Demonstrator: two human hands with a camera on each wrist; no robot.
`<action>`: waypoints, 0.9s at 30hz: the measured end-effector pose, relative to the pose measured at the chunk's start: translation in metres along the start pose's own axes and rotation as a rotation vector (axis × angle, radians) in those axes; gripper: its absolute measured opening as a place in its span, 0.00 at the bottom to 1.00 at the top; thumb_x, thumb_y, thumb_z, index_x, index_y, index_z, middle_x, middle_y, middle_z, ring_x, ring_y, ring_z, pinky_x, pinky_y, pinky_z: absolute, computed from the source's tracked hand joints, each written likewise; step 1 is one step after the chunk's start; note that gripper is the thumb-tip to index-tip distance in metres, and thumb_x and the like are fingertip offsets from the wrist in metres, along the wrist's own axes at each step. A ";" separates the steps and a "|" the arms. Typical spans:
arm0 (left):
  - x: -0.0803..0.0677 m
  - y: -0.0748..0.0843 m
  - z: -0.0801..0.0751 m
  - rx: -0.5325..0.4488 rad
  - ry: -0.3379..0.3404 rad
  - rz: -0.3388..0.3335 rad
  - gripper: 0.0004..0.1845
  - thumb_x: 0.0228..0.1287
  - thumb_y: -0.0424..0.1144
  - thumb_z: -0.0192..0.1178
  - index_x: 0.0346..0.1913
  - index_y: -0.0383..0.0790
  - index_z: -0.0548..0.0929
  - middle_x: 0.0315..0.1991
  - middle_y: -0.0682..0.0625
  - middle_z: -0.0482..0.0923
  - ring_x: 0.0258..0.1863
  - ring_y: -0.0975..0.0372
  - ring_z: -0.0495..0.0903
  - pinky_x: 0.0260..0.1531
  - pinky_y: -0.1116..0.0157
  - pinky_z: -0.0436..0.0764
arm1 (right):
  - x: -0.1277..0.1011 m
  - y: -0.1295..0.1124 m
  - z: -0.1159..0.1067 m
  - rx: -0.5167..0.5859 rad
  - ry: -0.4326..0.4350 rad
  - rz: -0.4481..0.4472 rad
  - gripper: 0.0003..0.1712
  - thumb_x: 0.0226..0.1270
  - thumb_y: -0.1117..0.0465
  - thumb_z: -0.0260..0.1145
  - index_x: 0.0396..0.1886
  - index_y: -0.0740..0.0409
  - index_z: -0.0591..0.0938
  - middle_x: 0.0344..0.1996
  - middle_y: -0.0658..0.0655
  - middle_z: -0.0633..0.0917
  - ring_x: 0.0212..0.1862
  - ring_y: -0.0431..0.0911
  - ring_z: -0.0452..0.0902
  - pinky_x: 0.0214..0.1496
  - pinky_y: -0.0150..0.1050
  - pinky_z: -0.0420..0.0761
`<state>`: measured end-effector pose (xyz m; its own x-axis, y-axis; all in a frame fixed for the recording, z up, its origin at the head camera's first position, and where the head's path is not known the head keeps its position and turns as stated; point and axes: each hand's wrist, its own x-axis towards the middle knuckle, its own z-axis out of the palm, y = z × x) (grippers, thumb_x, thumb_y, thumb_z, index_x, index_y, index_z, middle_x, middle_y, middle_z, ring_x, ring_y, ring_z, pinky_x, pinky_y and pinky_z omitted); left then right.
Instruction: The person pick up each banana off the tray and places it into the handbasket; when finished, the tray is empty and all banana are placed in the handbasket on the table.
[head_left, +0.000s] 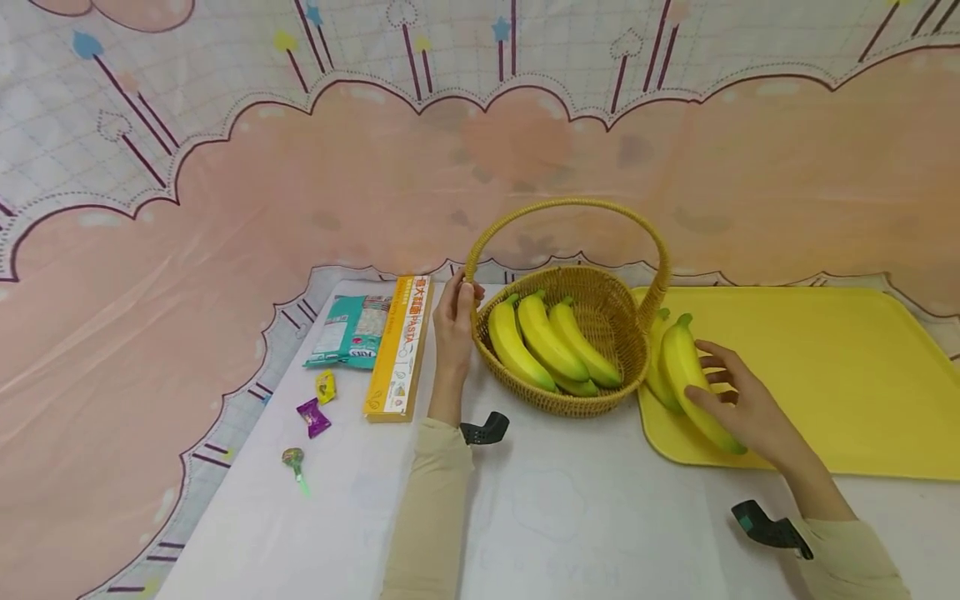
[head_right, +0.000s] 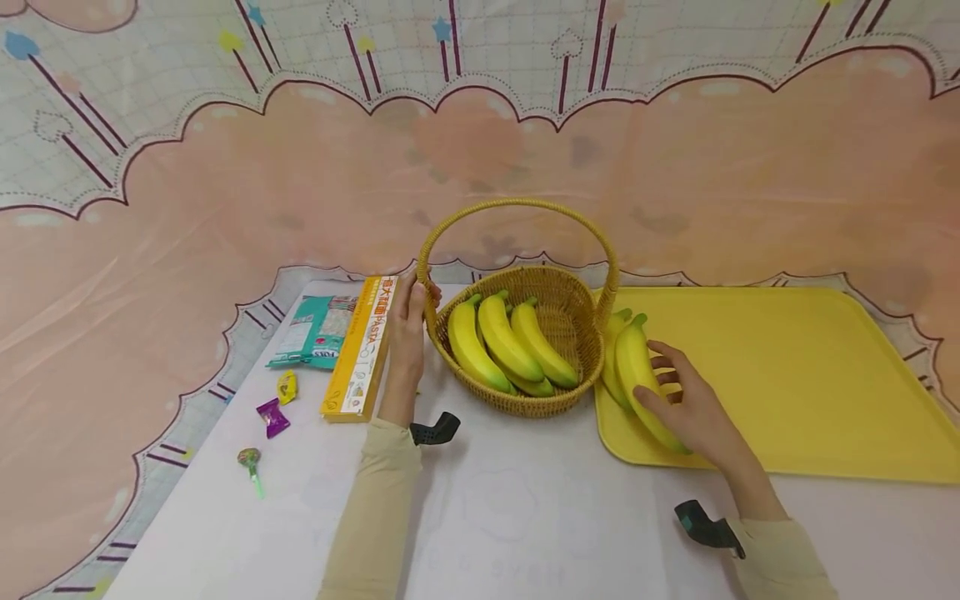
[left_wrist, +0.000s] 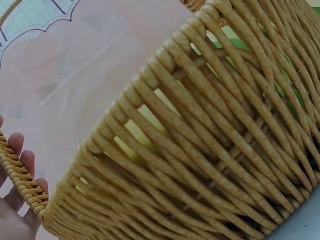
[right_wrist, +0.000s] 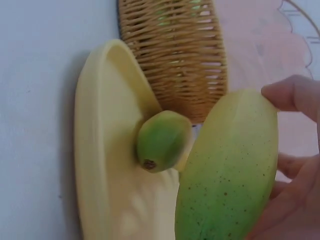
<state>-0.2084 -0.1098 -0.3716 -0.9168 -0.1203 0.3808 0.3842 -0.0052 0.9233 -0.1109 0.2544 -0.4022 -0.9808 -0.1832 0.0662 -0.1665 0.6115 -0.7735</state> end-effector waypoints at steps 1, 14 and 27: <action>0.000 0.000 -0.001 -0.004 0.004 -0.002 0.20 0.74 0.38 0.44 0.63 0.33 0.70 0.45 0.30 0.73 0.48 0.46 0.73 0.60 0.53 0.71 | -0.001 -0.002 0.001 0.003 0.000 -0.024 0.38 0.68 0.55 0.60 0.73 0.53 0.55 0.58 0.64 0.70 0.50 0.31 0.64 0.43 0.21 0.70; -0.001 0.001 0.000 0.004 -0.007 -0.009 0.20 0.74 0.38 0.44 0.63 0.33 0.70 0.45 0.30 0.73 0.47 0.50 0.73 0.56 0.69 0.71 | -0.001 -0.040 -0.003 -0.053 -0.015 -0.248 0.39 0.62 0.64 0.66 0.71 0.47 0.61 0.56 0.55 0.74 0.48 0.30 0.69 0.45 0.22 0.73; -0.001 0.000 0.000 -0.018 -0.009 0.003 0.20 0.74 0.37 0.44 0.63 0.32 0.70 0.45 0.29 0.73 0.49 0.44 0.72 0.59 0.58 0.72 | 0.060 -0.079 -0.005 -0.037 -0.206 -0.193 0.36 0.70 0.55 0.58 0.73 0.56 0.56 0.60 0.62 0.72 0.56 0.55 0.72 0.53 0.52 0.76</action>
<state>-0.2075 -0.1095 -0.3720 -0.9164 -0.1115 0.3845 0.3892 -0.0230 0.9209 -0.1568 0.1987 -0.3337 -0.8899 -0.4495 0.0775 -0.3554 0.5769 -0.7355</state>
